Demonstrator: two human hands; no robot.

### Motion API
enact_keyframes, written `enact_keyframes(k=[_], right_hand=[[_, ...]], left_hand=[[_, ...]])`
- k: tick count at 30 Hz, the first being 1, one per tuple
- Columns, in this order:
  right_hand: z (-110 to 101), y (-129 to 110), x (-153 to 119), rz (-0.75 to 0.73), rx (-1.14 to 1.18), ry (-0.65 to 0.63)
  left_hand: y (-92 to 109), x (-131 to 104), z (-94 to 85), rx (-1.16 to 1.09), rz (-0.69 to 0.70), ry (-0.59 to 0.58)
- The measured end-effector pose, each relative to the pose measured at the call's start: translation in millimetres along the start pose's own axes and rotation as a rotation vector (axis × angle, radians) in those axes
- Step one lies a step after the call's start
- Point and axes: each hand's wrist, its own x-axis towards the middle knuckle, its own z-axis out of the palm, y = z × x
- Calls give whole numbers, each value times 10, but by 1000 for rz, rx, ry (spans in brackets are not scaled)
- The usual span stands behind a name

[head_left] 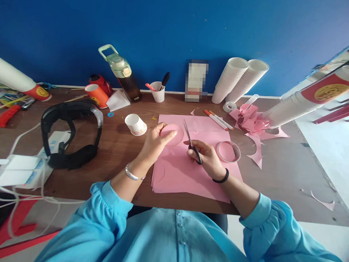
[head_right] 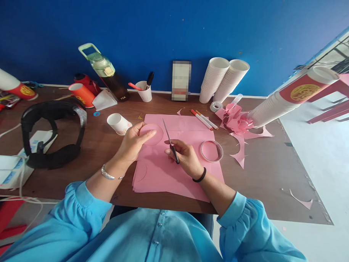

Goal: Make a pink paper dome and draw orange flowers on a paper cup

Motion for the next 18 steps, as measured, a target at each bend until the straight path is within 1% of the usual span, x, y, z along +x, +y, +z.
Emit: enact_keyframes(k=[4, 7, 9, 13, 18], right_hand=[[-20, -7, 16, -11, -12, 58], [-24, -8, 26, -20, 8, 66], [-24, -3, 38, -35, 28, 86], [-26, 2, 66, -70, 74, 171], [-26, -13, 83, -90, 115, 222]], left_hand=[[47, -15, -10, 174, 102, -5], [59, -26, -6, 199, 153, -32], [55, -32, -3, 185, 151, -51], [25, -23, 1, 95, 114, -77], [-27, 18, 20, -265, -106, -150]])
